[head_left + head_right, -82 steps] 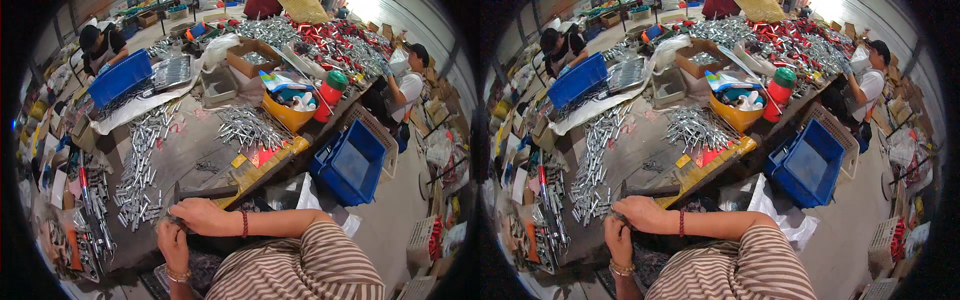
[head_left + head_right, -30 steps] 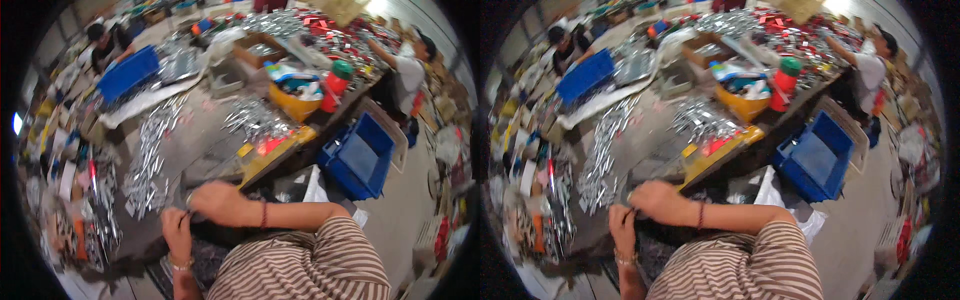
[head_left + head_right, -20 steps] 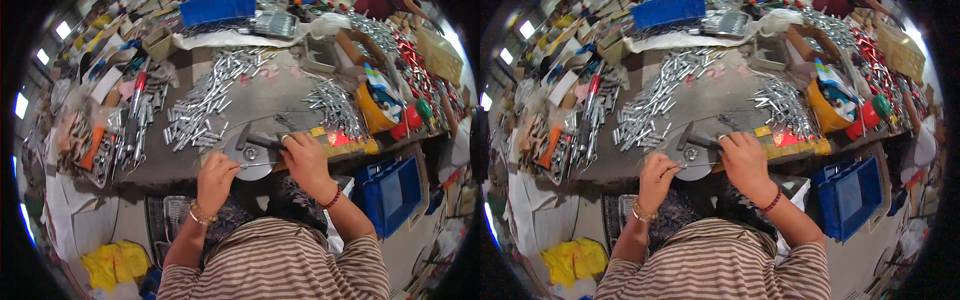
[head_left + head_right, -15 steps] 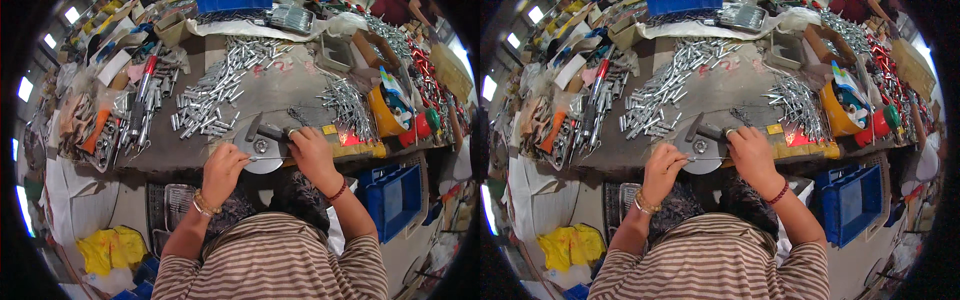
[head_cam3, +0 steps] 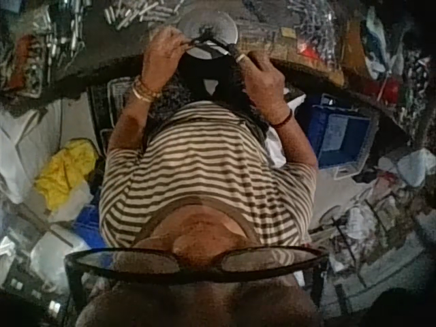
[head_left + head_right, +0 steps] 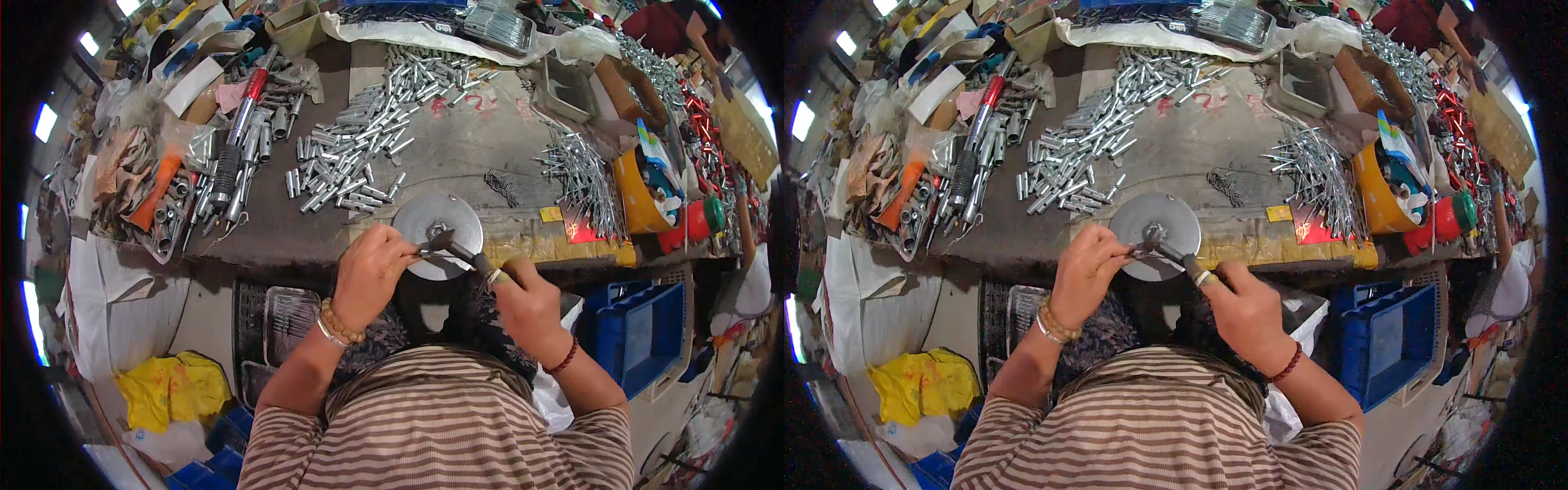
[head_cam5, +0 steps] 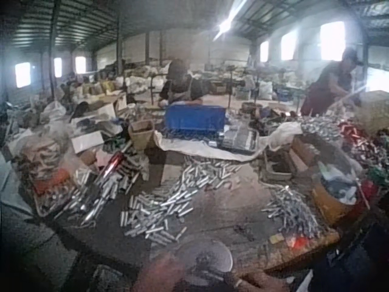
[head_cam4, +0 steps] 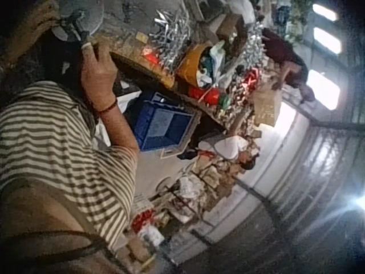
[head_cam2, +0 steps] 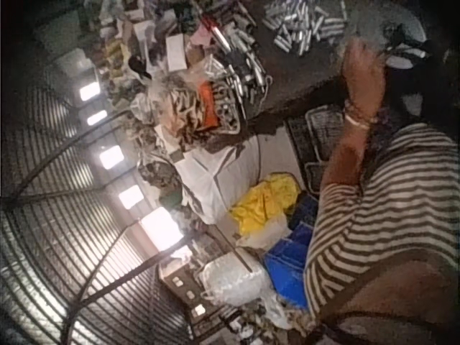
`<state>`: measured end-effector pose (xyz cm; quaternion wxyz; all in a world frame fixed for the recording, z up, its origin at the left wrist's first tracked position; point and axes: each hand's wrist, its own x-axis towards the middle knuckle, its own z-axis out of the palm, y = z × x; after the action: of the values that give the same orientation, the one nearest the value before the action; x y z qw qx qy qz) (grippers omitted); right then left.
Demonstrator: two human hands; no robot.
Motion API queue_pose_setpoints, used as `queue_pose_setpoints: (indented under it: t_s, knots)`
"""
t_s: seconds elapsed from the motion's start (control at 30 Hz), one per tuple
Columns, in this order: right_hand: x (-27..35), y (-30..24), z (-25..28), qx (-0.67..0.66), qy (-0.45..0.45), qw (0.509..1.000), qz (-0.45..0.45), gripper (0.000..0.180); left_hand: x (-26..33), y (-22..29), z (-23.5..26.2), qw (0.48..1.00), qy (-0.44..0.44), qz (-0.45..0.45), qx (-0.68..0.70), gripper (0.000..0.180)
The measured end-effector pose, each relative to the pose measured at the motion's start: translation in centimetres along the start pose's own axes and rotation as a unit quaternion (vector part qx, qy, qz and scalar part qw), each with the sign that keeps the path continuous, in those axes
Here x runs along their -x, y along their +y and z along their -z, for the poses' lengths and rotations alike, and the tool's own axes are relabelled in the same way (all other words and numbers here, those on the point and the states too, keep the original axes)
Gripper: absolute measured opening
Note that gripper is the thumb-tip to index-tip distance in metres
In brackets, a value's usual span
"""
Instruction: Assembling small metal components using a hammer and an assembly jig on a workbench.
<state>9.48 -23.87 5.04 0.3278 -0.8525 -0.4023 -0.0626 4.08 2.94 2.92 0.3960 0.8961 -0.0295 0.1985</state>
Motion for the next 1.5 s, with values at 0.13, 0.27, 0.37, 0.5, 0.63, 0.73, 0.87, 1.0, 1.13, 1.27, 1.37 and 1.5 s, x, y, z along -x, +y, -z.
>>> queue_pose_setpoints:
  t_s: [0.13, 0.27, 0.37, 0.5, 0.63, 0.73, 0.87, 1.0, 1.13, 1.27, 1.37, 1.5]
  knots:
    - [-2.8, -0.3, 1.2, -0.002, 0.004, 0.999, -0.038, 0.023, -0.2, 0.0, 0.1, 1.000, -0.012, -0.006, 0.003, 0.012]
    - [-4.5, 1.7, -0.2, 0.113, 0.024, 0.993, 0.033, 0.019, -0.8, -0.1, -0.2, 0.997, -0.006, -0.071, -0.029, 0.010]
    - [-4.9, 1.1, -1.4, 0.142, 0.020, 0.989, 0.048, 0.012, -0.1, -0.1, -0.1, 1.000, -0.006, -0.017, -0.006, 0.010]
    - [-3.3, -0.6, -3.0, 0.133, 0.033, 0.988, 0.067, 0.016, 0.8, 0.0, 0.4, 1.000, -0.010, -0.004, -0.004, 0.010]
    - [-2.0, -1.2, -3.3, 0.060, 0.016, 0.998, -0.012, 0.015, 0.1, 0.4, 0.1, 0.999, -0.024, 0.012, 0.031, 0.014]
    - [-1.9, -1.6, -3.1, -0.035, -0.007, 0.998, -0.052, 0.015, 0.1, 0.1, 0.3, 0.999, -0.028, -0.015, 0.031, 0.020]
    - [-2.1, -2.3, -2.7, -0.129, -0.080, 0.981, -0.121, 0.023, 1.4, 0.7, -0.8, 0.992, 0.086, 0.031, 0.087, 0.029]
    - [-2.1, -2.4, -4.4, -0.192, -0.132, 0.962, -0.145, 0.027, 4.3, 0.4, -0.2, 0.958, 0.108, 0.210, 0.163, 0.037]
    - [-0.9, -2.6, -4.6, -0.276, -0.122, 0.938, -0.173, 0.028, 4.5, 1.6, -1.7, 0.924, 0.068, 0.292, 0.236, 0.047]
    - [-0.9, -3.3, -3.2, -0.290, -0.157, 0.912, -0.245, 0.025, 4.1, 2.0, -3.1, 0.885, 0.065, 0.303, 0.347, 0.049]
    - [-0.7, -3.7, -3.9, -0.340, -0.181, 0.884, -0.264, 0.021, 4.7, 1.8, -3.0, 0.866, 0.064, 0.306, 0.390, 0.052]
    - [-0.8, -4.4, -4.2, -0.362, -0.172, 0.872, -0.282, 0.017, 5.6, 1.6, -2.7, 0.849, 0.079, 0.303, 0.426, 0.053]
